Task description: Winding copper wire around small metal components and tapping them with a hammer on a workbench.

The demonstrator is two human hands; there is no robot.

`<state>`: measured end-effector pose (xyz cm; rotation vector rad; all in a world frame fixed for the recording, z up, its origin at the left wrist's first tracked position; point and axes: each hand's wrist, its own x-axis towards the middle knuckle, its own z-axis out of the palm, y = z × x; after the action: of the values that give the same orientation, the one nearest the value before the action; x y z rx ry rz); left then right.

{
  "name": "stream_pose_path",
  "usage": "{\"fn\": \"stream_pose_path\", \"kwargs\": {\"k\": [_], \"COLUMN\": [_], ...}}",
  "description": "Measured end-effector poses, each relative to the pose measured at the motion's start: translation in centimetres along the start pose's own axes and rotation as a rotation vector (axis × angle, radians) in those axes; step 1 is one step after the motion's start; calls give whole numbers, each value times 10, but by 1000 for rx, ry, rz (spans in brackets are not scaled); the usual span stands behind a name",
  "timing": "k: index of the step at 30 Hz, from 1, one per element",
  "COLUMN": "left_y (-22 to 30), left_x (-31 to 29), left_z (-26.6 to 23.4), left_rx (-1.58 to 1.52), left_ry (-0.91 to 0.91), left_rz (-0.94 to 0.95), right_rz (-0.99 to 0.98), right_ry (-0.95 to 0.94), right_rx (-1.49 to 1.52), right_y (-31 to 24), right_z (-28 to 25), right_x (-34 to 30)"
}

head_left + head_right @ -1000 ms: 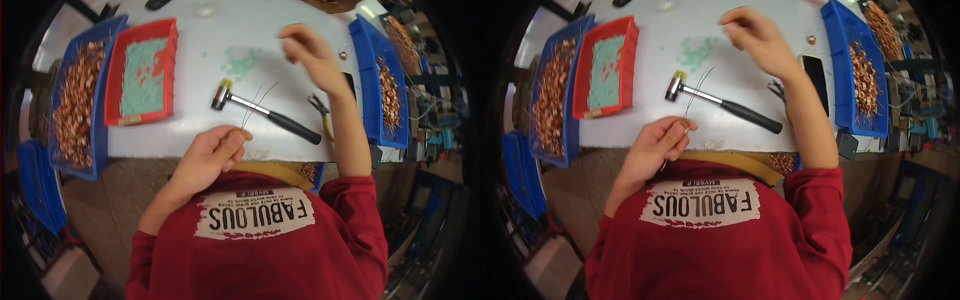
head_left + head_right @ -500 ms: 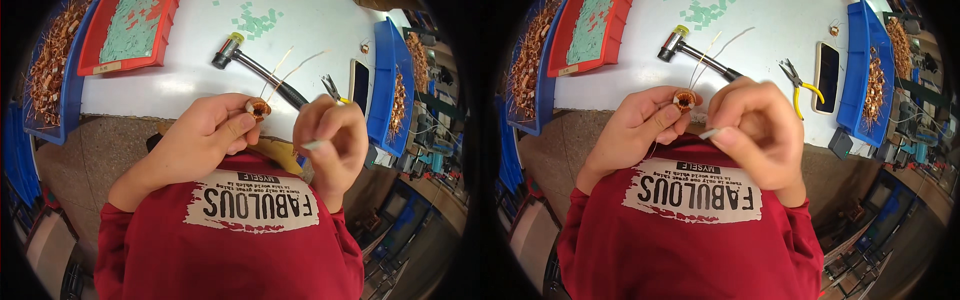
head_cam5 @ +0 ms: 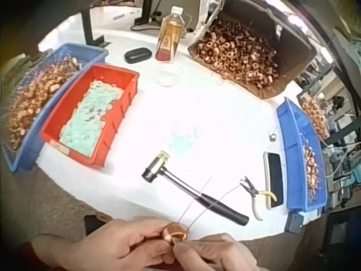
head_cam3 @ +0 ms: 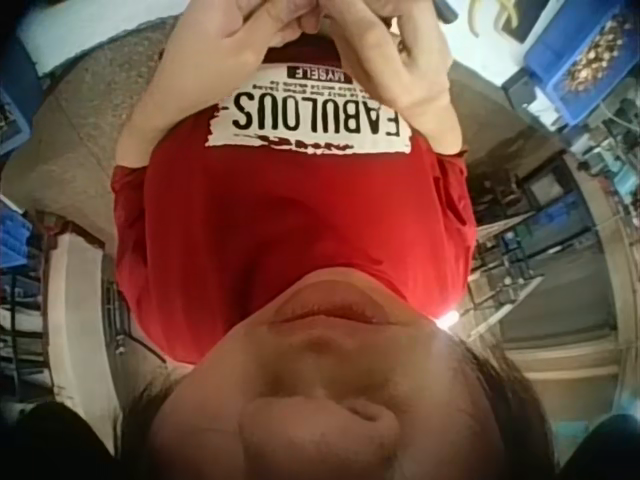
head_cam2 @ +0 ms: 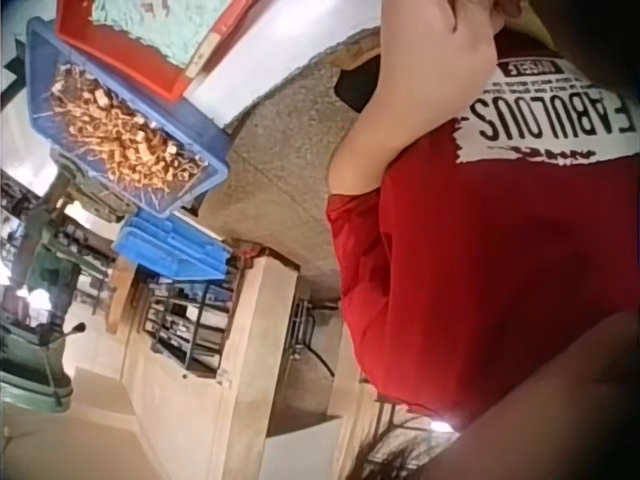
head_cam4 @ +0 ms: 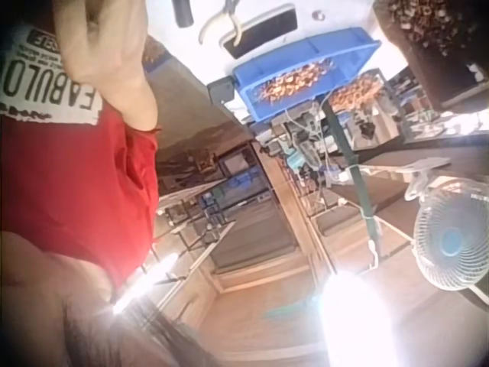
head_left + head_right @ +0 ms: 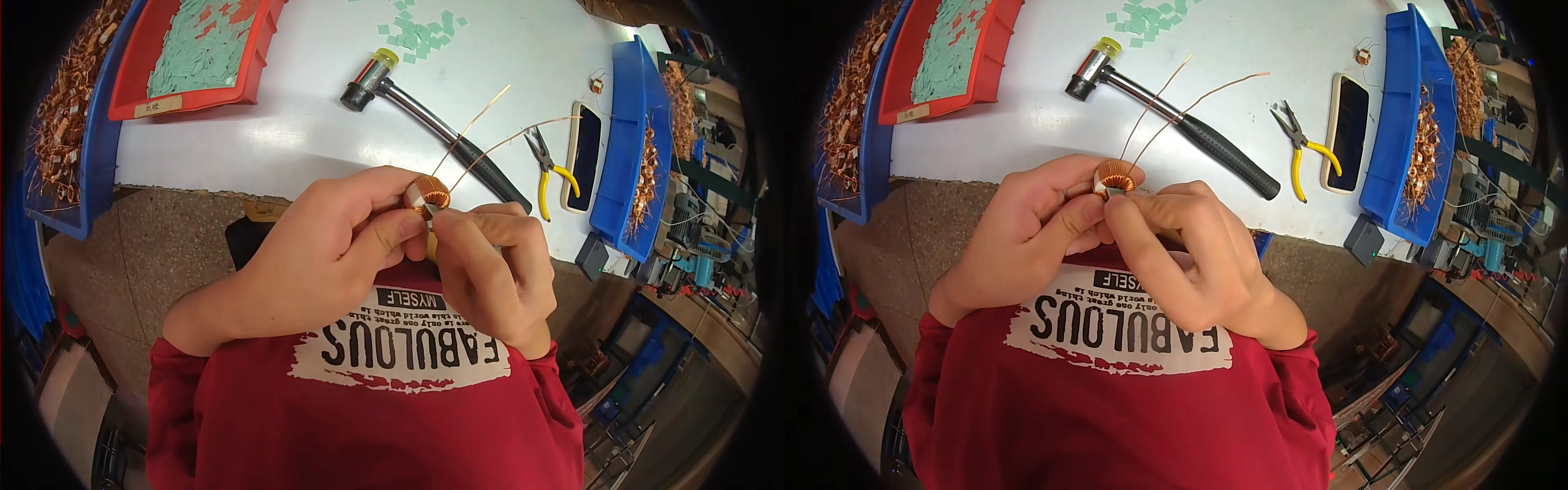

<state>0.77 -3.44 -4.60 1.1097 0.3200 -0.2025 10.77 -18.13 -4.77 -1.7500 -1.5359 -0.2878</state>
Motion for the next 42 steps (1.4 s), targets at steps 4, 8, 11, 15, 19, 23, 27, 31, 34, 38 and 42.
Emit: {"fn": "stream_pose_path", "kwargs": {"k": [4,8,11,15,19,23,27,31,34,38,42], "left_y": [0,-1,-2,-4,-6,-5,-5,-9,-8,-9,-11], "left_x": [0,-1,-3,-5,0,3,2,4,2,3,4], "left_z": [1,2,4,7,8,11,15,10,9,9,8], "left_rx": [63,137,209,371,322,173,26,328,351,384,407], "left_ry": [9,28,58,80,99,134,180,183,185,175,180], "left_rz": [4,27,83,216,245,252,299,538,563,597,638], "right_rz": [9,-1,-15,-15,5,157,594,699,630,560,533], "right_ry": [-16,-31,-22,-17,-23,78,379,175,84,-10,-52], "right_rx": [-32,-61,-64,-44,-21,115,471,214,155,82,59], "right_y": [-2,-1,0,0,1,2,5,20,26,30,31], "right_z": [-1,-1,2,1,-3,-6,-9,-10,-9,-9,-8], "right_x": [1,0,-2,-3,0,1,-19,-46,-48,-46,-40]}}
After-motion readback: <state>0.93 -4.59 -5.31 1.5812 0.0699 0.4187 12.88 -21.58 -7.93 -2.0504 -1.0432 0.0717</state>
